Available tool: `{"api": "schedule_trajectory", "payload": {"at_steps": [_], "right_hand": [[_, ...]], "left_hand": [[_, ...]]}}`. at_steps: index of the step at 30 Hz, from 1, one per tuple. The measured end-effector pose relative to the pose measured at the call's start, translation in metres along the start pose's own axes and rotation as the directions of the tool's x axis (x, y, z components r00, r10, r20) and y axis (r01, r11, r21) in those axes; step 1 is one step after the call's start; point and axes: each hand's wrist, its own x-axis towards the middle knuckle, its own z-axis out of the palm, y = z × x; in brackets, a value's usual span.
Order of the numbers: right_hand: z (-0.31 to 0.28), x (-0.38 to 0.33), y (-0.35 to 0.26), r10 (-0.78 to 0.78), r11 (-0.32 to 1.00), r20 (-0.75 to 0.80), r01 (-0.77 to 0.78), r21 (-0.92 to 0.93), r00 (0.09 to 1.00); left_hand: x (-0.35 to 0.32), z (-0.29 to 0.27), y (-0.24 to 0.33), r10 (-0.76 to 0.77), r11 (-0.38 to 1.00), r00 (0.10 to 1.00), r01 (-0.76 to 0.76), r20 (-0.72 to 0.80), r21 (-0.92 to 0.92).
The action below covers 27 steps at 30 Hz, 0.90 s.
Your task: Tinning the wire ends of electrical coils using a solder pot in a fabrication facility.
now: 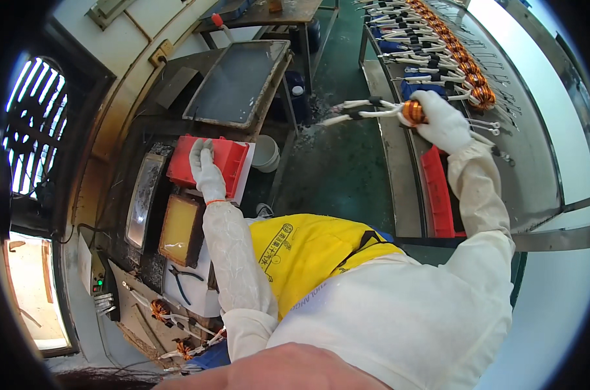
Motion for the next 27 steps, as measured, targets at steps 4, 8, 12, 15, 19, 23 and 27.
{"api": "schedule_trajectory", "payload": {"at_steps": [4,8,12,15,19,23,27], "right_hand": [[-0.022,-0.018,0.058,-0.004,0.983,-0.015,0.001,-0.184,1.000],[-0.033,-0.023,0.125,0.108,0.957,0.025,-0.097,-0.274,0.994],[-0.047,-0.034,0.197,0.233,0.919,-0.024,-0.228,-0.322,0.972],[-0.043,-0.040,0.238,0.283,0.903,-0.102,-0.301,-0.307,0.954],[-0.013,-0.043,0.294,0.343,0.886,-0.140,-0.369,-0.281,0.929],[0.011,-0.039,0.299,0.438,0.861,-0.193,-0.471,-0.191,0.878],[0.020,-0.020,0.311,0.309,0.905,-0.276,-0.371,-0.209,0.910]], "left_hand": [[0.001,0.000,-0.001,0.007,1.000,1.000,-0.007,0.000,-0.012],[-0.003,-0.001,0.005,0.019,1.000,1.000,-0.019,0.000,0.003],[-0.002,0.004,0.004,-0.001,1.000,1.000,0.001,0.006,-0.006],[-0.002,0.003,0.001,0.007,1.000,1.000,-0.007,0.014,0.004],[-0.001,0.000,-0.002,0.015,1.000,1.000,-0.015,-0.006,0.008],[0.001,-0.002,-0.009,0.033,0.999,0.999,-0.033,-0.005,-0.035],[-0.001,0.002,-0.004,0.045,0.999,0.999,-0.045,0.019,-0.021]]}}
